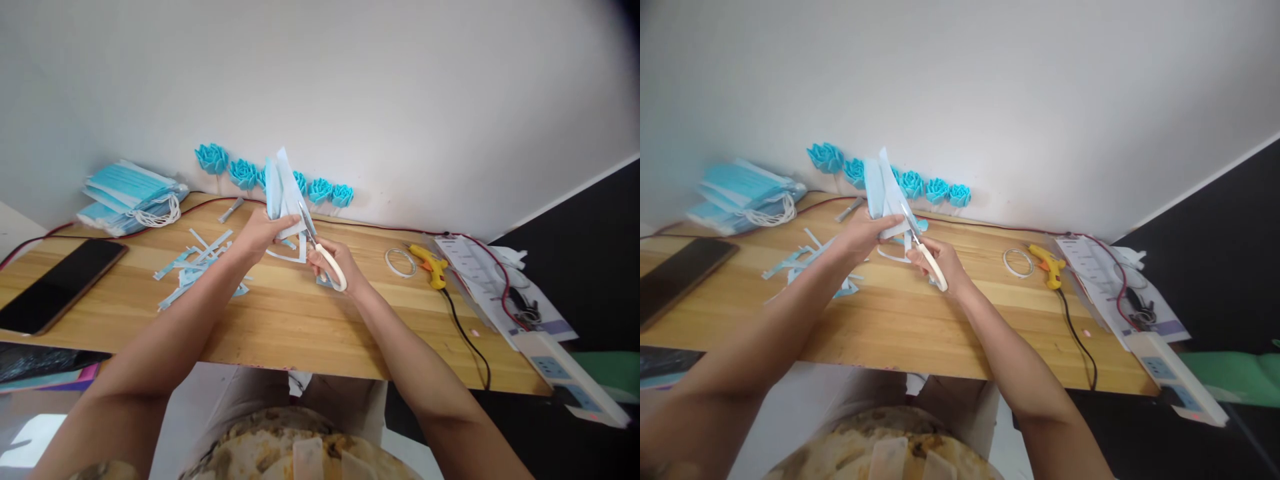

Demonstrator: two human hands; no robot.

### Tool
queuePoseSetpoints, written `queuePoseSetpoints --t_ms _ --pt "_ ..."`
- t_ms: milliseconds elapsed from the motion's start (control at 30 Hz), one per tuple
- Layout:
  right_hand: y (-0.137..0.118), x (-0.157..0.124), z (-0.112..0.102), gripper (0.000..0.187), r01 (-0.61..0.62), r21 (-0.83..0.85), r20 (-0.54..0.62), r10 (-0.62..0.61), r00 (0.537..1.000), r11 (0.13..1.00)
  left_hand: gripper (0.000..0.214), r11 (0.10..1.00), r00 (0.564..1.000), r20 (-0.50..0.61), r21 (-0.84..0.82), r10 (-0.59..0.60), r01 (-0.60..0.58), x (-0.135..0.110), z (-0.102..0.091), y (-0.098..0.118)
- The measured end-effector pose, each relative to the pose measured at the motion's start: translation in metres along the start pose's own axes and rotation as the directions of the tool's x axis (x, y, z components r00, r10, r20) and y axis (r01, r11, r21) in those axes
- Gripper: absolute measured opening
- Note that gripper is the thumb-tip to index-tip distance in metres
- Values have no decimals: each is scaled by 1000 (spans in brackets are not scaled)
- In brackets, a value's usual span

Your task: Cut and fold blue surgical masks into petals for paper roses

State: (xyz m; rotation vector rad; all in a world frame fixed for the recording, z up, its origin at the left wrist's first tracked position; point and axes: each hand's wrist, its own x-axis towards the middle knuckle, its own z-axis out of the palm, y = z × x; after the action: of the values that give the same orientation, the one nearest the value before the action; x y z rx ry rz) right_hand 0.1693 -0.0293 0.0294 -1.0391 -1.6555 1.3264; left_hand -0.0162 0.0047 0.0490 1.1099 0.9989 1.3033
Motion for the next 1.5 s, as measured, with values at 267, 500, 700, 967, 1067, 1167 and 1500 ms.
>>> queuePoseSetpoints --t_ms 267,500,700,967,1067,1167,1500 --pt "-3 0 2 38 -1 59 -10 2 1000 998 35 1000 1000 -6 -13 -5 4 0 0 -1" --pt "-5 0 3 35 -20 70 -26 22 999 997 34 1000 1000 11 -12 19 -18 2 -1 -3" --pt "-8 -1 5 37 -34 57 -37 36 999 998 37 1000 1000 3 -5 -12 12 1 -1 -2" --pt "-2 0 4 33 -47 85 -42 51 998 995 36 1000 1000 -7 -3 -26 26 -1 2 1" --pt "-1 1 4 34 -58 77 -54 62 997 995 36 1000 1000 12 -2 -14 14 0 1 0" --pt "-1 2 4 45 -67 72 -69 72 995 995 37 1000 999 37 -25 14 -13 1 0 -1" --pt "-3 2 1 66 -40 6 -60 40 997 999 47 976 993 -43 -183 108 -114 2 0 -3"
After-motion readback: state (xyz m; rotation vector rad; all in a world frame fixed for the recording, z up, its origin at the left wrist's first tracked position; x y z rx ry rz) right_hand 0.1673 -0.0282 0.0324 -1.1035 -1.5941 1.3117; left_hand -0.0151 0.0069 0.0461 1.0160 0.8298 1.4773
